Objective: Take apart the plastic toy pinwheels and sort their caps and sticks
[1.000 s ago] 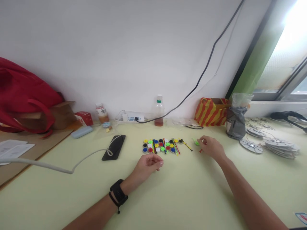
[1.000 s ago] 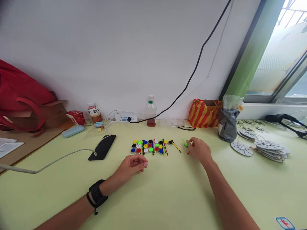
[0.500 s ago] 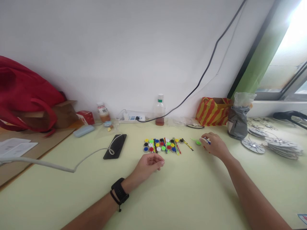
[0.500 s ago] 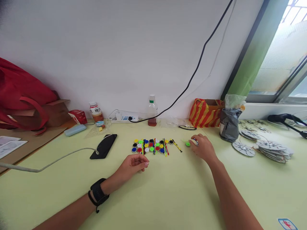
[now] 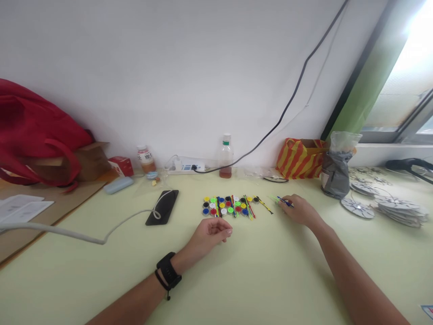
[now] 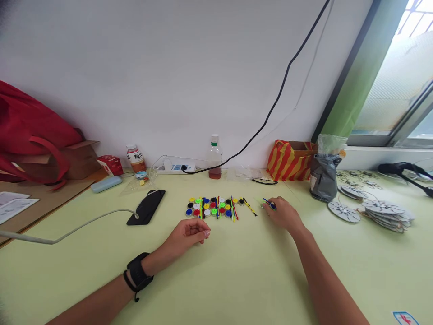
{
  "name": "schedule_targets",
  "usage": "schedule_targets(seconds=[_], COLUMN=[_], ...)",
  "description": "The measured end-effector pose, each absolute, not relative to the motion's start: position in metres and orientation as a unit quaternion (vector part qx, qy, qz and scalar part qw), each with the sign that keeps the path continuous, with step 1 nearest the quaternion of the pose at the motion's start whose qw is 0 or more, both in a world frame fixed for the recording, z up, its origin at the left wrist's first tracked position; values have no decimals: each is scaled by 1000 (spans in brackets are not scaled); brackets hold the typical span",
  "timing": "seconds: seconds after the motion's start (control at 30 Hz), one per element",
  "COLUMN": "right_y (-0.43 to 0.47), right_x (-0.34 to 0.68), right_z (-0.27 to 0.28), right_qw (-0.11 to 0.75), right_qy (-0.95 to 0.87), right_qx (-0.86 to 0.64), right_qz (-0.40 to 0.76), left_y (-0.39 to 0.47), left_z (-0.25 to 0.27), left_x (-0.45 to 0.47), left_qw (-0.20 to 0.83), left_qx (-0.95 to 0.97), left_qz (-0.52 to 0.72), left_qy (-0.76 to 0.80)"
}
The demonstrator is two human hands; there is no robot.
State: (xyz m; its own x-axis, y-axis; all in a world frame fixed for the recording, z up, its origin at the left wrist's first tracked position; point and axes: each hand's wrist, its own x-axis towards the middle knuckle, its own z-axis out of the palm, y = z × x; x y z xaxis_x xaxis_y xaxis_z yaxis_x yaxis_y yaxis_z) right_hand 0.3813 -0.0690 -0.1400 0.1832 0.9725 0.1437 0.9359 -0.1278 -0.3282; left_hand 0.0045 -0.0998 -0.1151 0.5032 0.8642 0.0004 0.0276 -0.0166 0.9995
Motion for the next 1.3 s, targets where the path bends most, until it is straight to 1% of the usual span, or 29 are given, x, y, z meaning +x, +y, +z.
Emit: schedule_targets(seconds=[0.1, 0.2, 0.3, 0.4, 0.5, 0.67, 0.77, 0.9, 0.97, 1.03, 1.17, 1.3], right_y=[-72, -73, -74, -74, -74, -73, -75, -82, -87, -91, -96, -98], right_x=[373, 355, 332, 317, 312, 314, 315, 317, 316, 314, 308, 302], right_z=[-137, -135, -136, -139, -140, -139, -134, -120, -111, -105, -99, -100], right_qw=[192, 219, 192, 161, 152, 159, 200, 296, 325, 327, 290, 270], right_qy=[-623, -655, -689, -690, -685, -674, -654, -637, -644, -650, -664, -678], right_qx=[-758, -721, -698, -705, -712, -721, -729, -711, -688, -674, -658, -637], right_qz=[-9, -57, -43, -29, -28, -32, -26, 40, 85, 127, 204, 248], left_y=[-100, -100, -100, -100, -101, -100, -100, -100, -101, -101, -100, -99], left_z=[-116, -117, -117, -116, -115, -115, -116, -115, -115, -115, -117, -121], left_x=[4, 3, 3, 3, 4, 4, 4, 5, 5, 5, 4, 3], left_qw=[603, 603, 603, 600, 598, 592, 592, 595, 596, 596, 592, 590], left_qx=[625, 626, 627, 627, 630, 635, 633, 632, 632, 633, 638, 642], left_qz=[346, 346, 341, 339, 338, 339, 342, 340, 339, 339, 335, 336], left_qy=[356, 353, 355, 362, 362, 362, 364, 363, 361, 359, 361, 357])
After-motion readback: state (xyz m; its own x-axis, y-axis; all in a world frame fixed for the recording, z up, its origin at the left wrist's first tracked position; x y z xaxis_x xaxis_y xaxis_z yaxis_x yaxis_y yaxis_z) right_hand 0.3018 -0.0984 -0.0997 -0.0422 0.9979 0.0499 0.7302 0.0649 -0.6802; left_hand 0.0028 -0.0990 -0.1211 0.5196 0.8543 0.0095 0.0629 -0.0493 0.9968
